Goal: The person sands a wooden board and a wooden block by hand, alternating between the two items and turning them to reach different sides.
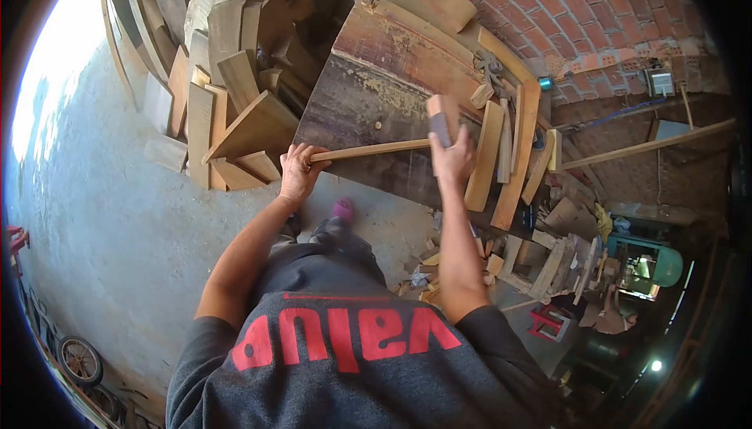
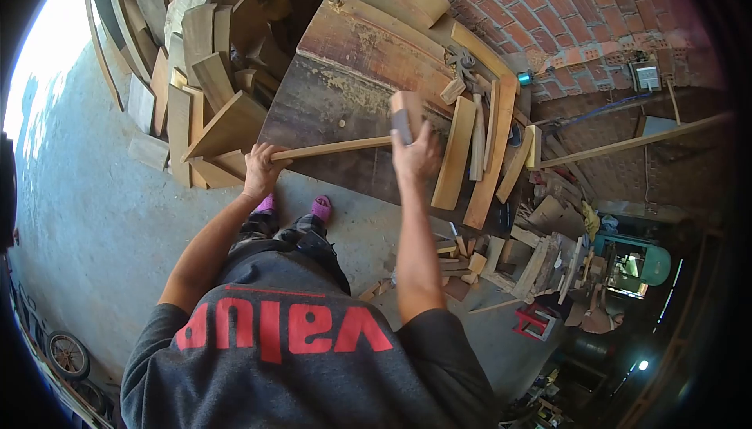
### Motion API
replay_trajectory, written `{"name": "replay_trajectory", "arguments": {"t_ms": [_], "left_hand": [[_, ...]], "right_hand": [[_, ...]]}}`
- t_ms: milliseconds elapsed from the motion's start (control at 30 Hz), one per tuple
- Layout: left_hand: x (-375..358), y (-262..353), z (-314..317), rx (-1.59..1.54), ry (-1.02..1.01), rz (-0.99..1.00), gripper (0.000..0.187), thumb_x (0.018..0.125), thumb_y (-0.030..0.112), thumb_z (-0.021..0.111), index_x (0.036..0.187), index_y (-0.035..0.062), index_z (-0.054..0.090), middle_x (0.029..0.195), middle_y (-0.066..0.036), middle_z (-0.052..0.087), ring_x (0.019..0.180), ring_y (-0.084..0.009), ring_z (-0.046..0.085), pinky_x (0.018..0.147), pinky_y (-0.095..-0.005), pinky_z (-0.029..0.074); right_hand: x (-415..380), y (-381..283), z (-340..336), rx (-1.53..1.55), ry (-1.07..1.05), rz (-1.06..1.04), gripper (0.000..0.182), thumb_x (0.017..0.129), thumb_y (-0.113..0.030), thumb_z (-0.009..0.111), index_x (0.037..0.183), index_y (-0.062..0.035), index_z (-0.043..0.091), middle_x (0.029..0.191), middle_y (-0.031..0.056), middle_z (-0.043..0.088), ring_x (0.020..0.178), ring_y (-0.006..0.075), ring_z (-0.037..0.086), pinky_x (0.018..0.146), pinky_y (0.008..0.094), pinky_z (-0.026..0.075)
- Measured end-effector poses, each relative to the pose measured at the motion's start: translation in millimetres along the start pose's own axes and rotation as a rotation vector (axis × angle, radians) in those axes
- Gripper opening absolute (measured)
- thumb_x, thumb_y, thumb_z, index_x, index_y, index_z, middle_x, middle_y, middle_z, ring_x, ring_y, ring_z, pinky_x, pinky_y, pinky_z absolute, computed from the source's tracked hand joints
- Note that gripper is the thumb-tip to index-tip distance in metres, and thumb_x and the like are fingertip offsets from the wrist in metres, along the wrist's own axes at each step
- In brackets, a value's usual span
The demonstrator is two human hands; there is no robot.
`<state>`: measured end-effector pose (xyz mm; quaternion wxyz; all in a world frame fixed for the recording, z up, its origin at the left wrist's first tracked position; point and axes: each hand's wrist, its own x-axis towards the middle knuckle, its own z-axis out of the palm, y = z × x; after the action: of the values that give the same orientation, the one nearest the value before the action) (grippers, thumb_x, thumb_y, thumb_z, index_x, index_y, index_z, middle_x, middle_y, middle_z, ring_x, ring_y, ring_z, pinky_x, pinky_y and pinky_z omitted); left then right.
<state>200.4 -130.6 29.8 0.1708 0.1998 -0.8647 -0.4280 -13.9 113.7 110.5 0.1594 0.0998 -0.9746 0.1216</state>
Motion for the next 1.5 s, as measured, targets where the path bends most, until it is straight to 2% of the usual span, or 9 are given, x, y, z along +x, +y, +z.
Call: {"name": "replay_trajectory", "arguments": {"t_ms": [267,433,567,733,933,967,1300,1400,1500], "left_hand": [[0.2,-12.7,8.0,0.025,0.06,0.04,0.02,0.08,0.019,0.072,0.099,0.0157,0.072,0.098,-0.002,0.066,0.098,-0.0279,0.055,0.085,-0.0409,0.037],[0.0,-2.9,0.0,0.036,0.01,-0.001,0.02,0.082,0.026,0.074,0.099,0.0167,0.072,0.096,-0.002,0.066,0.097,-0.0266,0.055,0.085,-0.04,0.037],[1.6,-3.6,2.9,0.036,0.029,0.019,0.02,0.083,0.027,0.074,0.1,0.0167,0.072,0.094,-0.002,0.065,0.096,-0.0263,0.055,0.085,-0.0397,0.037],[-10.8,-32.5,21.3,0.127,0.123,0.134,0.02,0.083,0.026,0.074,0.099,0.0147,0.07,0.098,-0.004,0.065,0.099,-0.027,0.055,0.085,-0.0404,0.037],[-0.3,-0.1,-0.7,0.054,-0.022,-0.014,0.025,0.084,0.033,0.073,0.098,0.0129,0.07,0.095,-0.005,0.064,0.097,-0.0267,0.056,0.085,-0.0401,0.036],[-1.0,-0.8,1.0,0.064,-0.008,0.004,0.025,0.085,0.034,0.073,0.098,0.0129,0.07,0.094,-0.005,0.064,0.097,-0.0266,0.056,0.084,-0.0403,0.036],[3.3,-7.2,3.8,0.006,-0.019,-0.059,0.03,0.085,0.038,0.072,0.097,0.0113,0.068,0.091,-0.007,0.063,0.095,-0.0274,0.057,0.083,-0.0404,0.035],[3.1,-6.8,5.2,0.029,-0.034,-0.081,0.033,0.085,0.04,0.072,0.097,0.0099,0.067,0.089,-0.008,0.063,0.094,-0.0274,0.057,0.083,-0.0407,0.035],[5.9,-1.2,-3.1,0.0,-0.096,-0.133,0.038,0.083,0.041,0.073,0.097,0.0059,0.067,0.092,-0.011,0.063,0.096,-0.0303,0.057,0.086,-0.042,0.037]], "right_hand": [[-101.3,-135.3,-28.9,0.258,-0.217,-0.502,0.068,0.071,-0.041,0.08,0.128,-0.0137,0.055,0.099,0.0108,0.062,0.092,0.0318,0.06,0.072,0.0481,0.044],[-1.2,2.3,-13.9,0.113,-0.124,-0.001,0.058,0.075,-0.04,0.079,0.117,-0.0086,0.056,0.103,0.0165,0.066,0.094,0.0389,0.064,0.079,0.054,0.049],[-24.5,-54.5,-29.6,0.079,-0.2,0.083,0.057,0.073,-0.04,0.081,0.115,-0.0087,0.057,0.1,0.0175,0.066,0.093,0.0403,0.065,0.078,0.0534,0.05],[-110.1,-148.0,-34.5,0.191,-0.364,-0.516,0.075,0.071,-0.043,0.08,0.134,-0.0137,0.052,0.102,0.0112,0.06,0.093,0.0328,0.058,0.073,0.0488,0.043],[-5.0,-10.9,-15.5,0.119,-0.164,-0.016,0.061,0.072,-0.039,0.083,0.117,-0.0067,0.057,0.101,0.0176,0.067,0.092,0.041,0.064,0.08,0.0515,0.05],[4.8,10.1,2.3,0.113,0.068,-0.044,0.057,0.074,-0.043,0.081,0.111,-0.0066,0.056,0.102,0.0201,0.066,0.092,0.0415,0.063,0.078,0.0541,0.048],[-84.9,-130.2,-19.6,0.249,-0.306,-0.477,0.071,0.074,-0.046,0.079,0.131,-0.0103,0.056,0.108,0.0131,0.064,0.098,0.0336,0.061,0.078,0.0479,0.046],[-27.1,-71.3,-6.7,0.238,-0.158,-0.236,0.069,0.072,-0.042,0.083,0.125,-0.0059,0.057,0.099,0.0181,0.066,0.092,0.0379,0.063,0.081,0.0515,0.048],[29.7,16.1,28.4,0.211,-0.024,-0.03,0.082,0.075,-0.051,0.079,0.138,-0.0055,0.05,0.123,0.0259,0.061,0.108,0.0435,0.062,0.092,0.0514,0.049]]}}
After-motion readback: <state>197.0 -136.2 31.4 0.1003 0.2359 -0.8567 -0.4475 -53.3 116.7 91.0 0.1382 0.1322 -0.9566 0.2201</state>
